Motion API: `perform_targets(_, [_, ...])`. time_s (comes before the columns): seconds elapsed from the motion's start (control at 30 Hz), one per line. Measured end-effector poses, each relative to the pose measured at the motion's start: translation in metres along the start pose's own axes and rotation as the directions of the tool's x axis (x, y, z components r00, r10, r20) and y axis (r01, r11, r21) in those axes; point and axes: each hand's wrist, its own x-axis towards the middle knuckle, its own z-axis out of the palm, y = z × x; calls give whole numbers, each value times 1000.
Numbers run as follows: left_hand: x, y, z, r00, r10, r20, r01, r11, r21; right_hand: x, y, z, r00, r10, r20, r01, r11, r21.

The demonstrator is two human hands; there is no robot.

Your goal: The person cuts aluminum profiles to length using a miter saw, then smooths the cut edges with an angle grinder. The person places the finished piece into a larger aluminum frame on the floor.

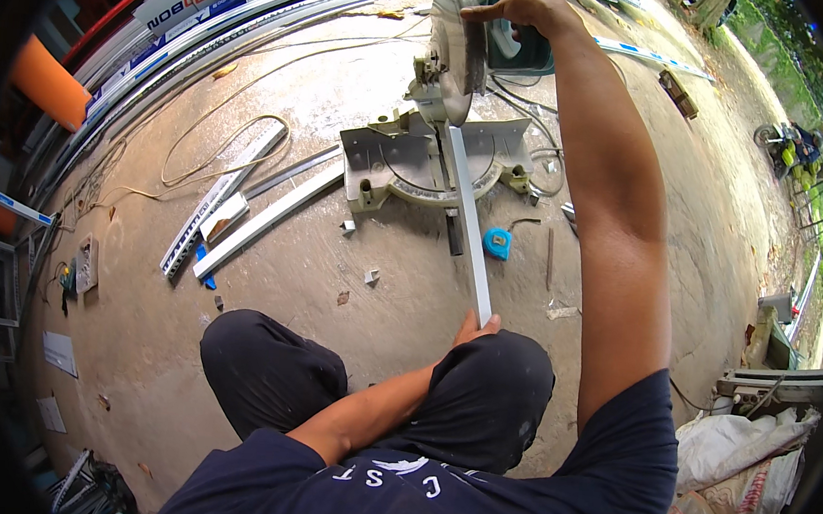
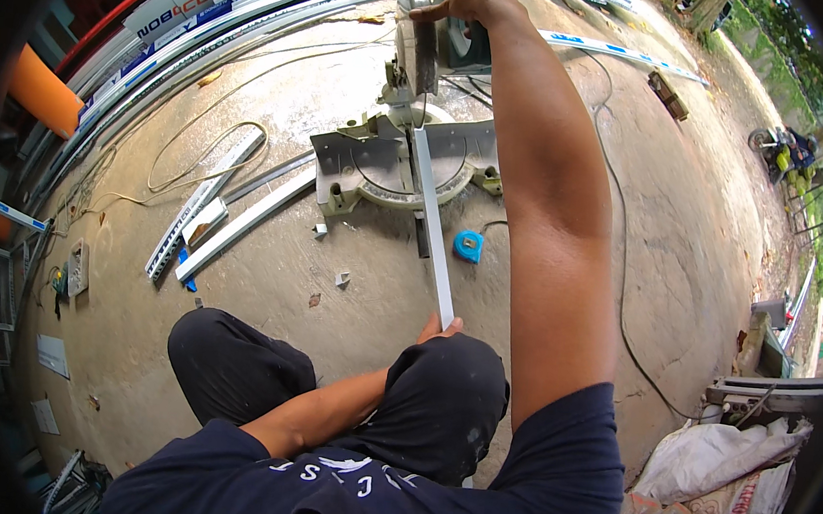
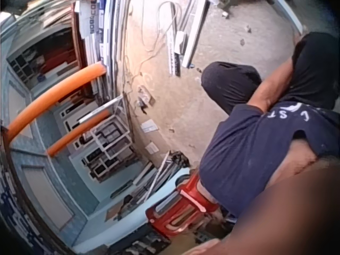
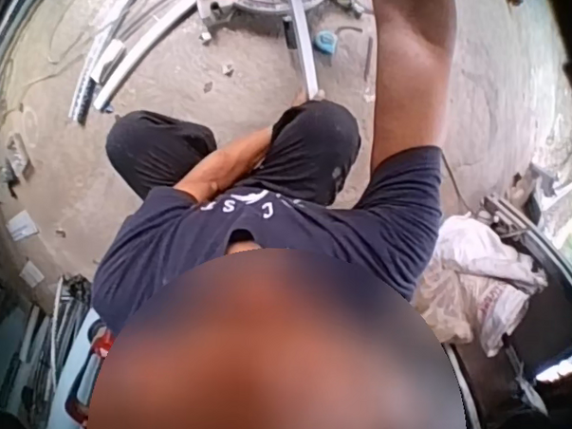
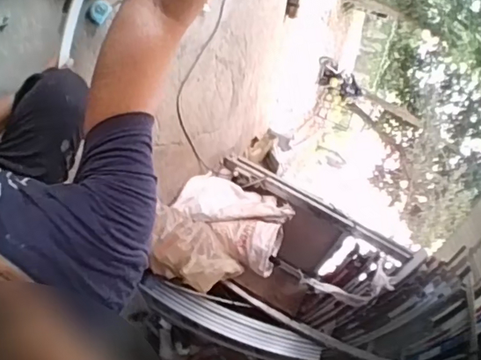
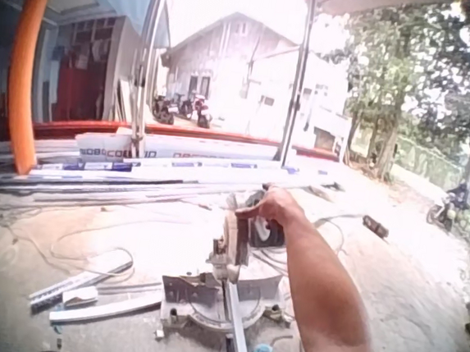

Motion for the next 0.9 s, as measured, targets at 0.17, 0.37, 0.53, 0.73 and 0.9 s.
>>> perform_targets(0.17, [7,-10,-10,997,56,-48,-55,998,24,15,-1,-4,997,25,69,-20,997,-74])
perform_targets(0.37, [17,-27,-18,991,-19,-131,-23,950,-311,31,-4,1,975,180,128,-160,975,-154])
perform_targets(0.53, [16,-20,-35,991,-122,-54,93,922,-375,20,-1,0,994,87,59,-84,995,-51])
perform_targets(0.73, [10,-6,-21,972,-121,-203,106,991,-84,28,-4,12,993,86,82,-72,985,-158])
perform_targets(0.9, [0,-2,-9,983,11,-185,-18,999,-35,26,6,15,992,93,84,-82,989,-125])
